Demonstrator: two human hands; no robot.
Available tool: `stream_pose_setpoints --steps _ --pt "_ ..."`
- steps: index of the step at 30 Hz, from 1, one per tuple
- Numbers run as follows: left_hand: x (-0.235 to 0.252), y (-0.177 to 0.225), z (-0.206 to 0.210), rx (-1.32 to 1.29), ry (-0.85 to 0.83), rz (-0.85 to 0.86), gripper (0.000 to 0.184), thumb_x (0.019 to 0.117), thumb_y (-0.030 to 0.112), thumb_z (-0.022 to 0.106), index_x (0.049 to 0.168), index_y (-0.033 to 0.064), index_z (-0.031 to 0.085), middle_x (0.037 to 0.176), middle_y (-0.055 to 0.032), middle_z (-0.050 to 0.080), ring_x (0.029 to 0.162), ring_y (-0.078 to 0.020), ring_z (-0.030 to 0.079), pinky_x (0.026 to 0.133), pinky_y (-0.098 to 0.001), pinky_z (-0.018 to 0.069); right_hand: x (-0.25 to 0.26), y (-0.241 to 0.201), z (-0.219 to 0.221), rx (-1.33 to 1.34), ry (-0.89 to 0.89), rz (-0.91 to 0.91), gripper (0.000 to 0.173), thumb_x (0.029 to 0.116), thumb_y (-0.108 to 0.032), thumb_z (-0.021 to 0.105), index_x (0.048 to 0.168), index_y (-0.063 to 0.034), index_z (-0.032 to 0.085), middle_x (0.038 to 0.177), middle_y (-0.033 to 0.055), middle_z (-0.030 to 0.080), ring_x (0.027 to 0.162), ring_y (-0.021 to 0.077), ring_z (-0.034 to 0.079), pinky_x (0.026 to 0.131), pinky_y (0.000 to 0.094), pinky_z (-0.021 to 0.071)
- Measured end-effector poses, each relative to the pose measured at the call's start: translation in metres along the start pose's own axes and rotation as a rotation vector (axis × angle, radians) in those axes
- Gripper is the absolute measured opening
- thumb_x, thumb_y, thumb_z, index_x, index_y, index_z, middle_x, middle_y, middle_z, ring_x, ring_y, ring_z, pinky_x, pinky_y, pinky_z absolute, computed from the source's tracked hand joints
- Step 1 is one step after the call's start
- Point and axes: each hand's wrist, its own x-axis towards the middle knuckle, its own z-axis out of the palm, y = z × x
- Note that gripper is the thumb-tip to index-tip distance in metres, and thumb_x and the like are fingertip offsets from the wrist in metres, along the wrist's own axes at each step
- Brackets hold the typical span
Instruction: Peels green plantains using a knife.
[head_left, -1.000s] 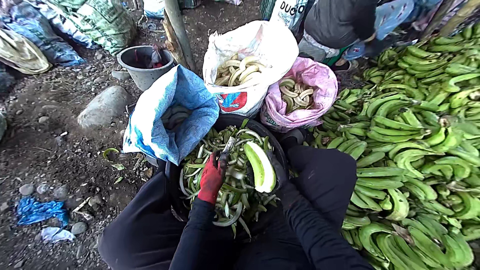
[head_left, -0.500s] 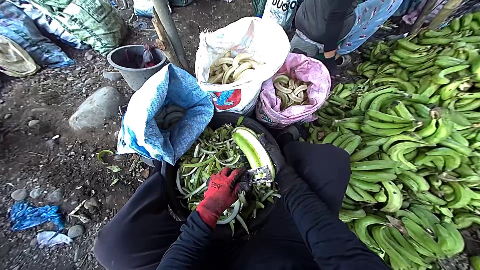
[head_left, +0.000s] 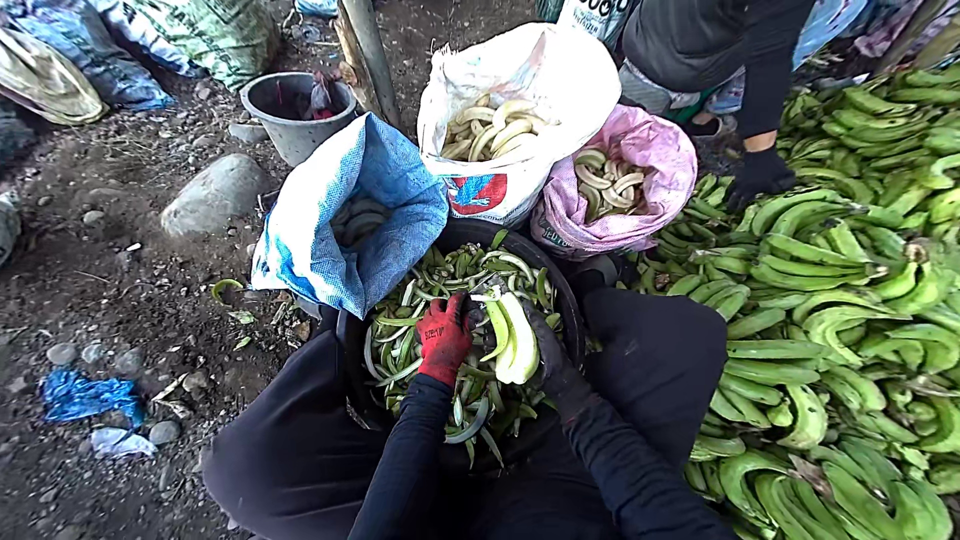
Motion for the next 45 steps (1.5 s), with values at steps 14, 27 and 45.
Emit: stream_pose_setpoints --steps 14,27,45 --pt "-0.022 -0.013 -0.020 -0.336 -0.252 0.140 0.066 0.1013 0.065 0.035 0.148 0.0229 0.053 0.131 -0.0098 0.067 0.119 -0.0265 0.065 0.101 -0.0561 0.0514 -0.023 -0.037 -0.014 -0.108 0.067 -0.136 0.047 0.1096 -0.038 0.026 0.136 -0.0070 0.048 0.105 0.0194 0.071 0.087 0.0310 0.073 0.071 0.0473 0.0632" --pt "-0.048 -0.008 -0.013 -0.155 -0.044 0.230 0.051 0.0981 0.042 0.057 0.144 0.0195 0.059 0.129 -0.0233 0.064 0.114 -0.0442 0.064 0.092 -0.0656 0.0494 -0.005 -0.033 0.013 -0.311 0.174 -0.185 0.045 0.1125 -0.037 0.028 0.138 -0.0072 0.052 0.104 0.0115 0.070 0.089 0.0177 0.070 0.078 0.0357 0.0613" --pt "-0.089 0.002 -0.017 -0.337 -0.030 0.216 0.056 0.1025 0.052 0.041 0.141 0.0170 0.062 0.120 -0.0144 0.069 0.105 -0.0299 0.069 0.087 -0.0521 0.0568 0.015 -0.043 0.010 -0.609 0.453 -0.452 0.048 0.1069 -0.025 0.047 0.154 -0.0165 0.041 0.132 0.0109 0.062 0.110 0.0160 0.065 0.093 0.0373 0.0566"
